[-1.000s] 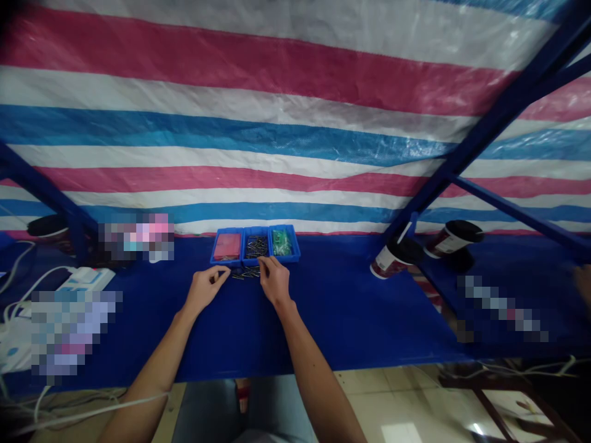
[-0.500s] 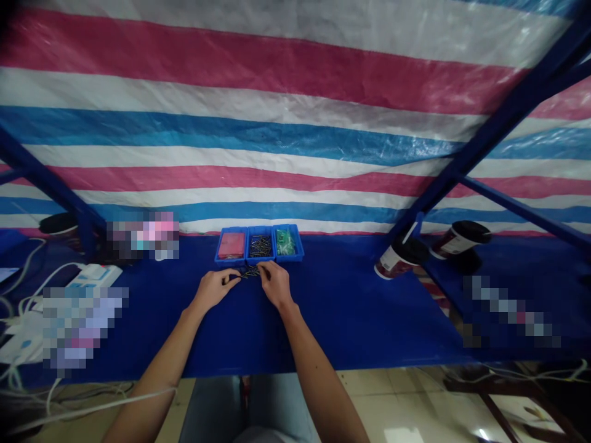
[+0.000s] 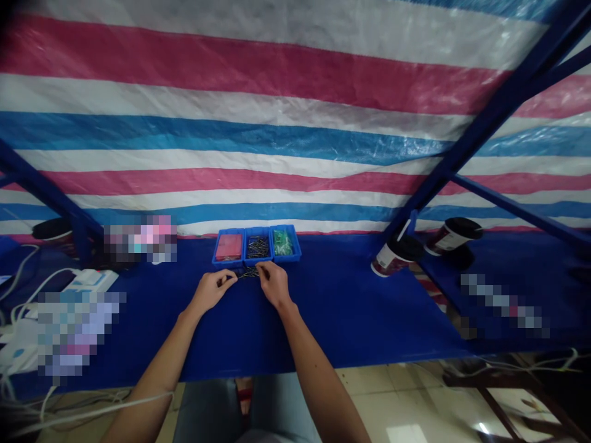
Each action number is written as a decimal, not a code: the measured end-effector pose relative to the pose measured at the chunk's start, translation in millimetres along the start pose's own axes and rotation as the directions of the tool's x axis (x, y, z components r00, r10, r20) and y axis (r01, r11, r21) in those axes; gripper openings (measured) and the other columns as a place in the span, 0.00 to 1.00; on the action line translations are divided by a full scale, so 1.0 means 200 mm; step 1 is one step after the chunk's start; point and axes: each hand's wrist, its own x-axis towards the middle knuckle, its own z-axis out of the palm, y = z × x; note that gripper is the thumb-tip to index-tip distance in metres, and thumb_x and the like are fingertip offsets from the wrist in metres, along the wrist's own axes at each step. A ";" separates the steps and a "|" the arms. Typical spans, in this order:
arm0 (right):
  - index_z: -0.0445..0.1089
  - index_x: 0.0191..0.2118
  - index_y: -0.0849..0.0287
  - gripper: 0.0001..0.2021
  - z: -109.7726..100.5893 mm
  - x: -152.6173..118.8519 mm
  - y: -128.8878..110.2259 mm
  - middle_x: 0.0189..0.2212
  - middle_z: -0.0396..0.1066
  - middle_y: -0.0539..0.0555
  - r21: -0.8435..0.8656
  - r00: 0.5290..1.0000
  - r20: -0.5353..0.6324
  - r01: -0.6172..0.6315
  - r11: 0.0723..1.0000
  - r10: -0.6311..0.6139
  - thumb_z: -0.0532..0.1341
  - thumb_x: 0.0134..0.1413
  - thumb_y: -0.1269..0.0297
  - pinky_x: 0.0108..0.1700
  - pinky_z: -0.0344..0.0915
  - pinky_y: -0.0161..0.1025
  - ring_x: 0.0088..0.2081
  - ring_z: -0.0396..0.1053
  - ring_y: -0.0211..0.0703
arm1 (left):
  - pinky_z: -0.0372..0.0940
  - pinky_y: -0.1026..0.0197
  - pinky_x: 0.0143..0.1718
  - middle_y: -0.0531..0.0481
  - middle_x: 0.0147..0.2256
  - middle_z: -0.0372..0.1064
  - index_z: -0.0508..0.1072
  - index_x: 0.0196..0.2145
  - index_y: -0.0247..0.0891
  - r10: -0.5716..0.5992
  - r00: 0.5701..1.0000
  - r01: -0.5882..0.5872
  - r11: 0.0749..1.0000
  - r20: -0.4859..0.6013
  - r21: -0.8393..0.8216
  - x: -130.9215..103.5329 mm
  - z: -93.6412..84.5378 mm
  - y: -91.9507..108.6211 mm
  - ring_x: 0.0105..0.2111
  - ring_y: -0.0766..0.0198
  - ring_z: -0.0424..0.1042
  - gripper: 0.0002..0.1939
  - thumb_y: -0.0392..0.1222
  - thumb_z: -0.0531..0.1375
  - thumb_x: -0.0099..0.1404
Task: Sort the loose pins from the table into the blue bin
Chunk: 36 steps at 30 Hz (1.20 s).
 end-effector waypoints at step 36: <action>0.76 0.41 0.56 0.11 0.01 -0.02 -0.04 0.36 0.77 0.53 0.040 0.991 0.121 0.045 0.998 -0.049 0.56 0.66 0.64 0.37 0.66 0.35 0.35 0.73 0.42 | 0.66 0.66 0.32 0.50 0.32 0.78 0.75 0.39 0.39 -0.013 0.998 -0.011 0.938 -0.067 -0.346 0.00 0.00 0.00 0.27 0.65 0.76 0.12 0.48 0.57 0.69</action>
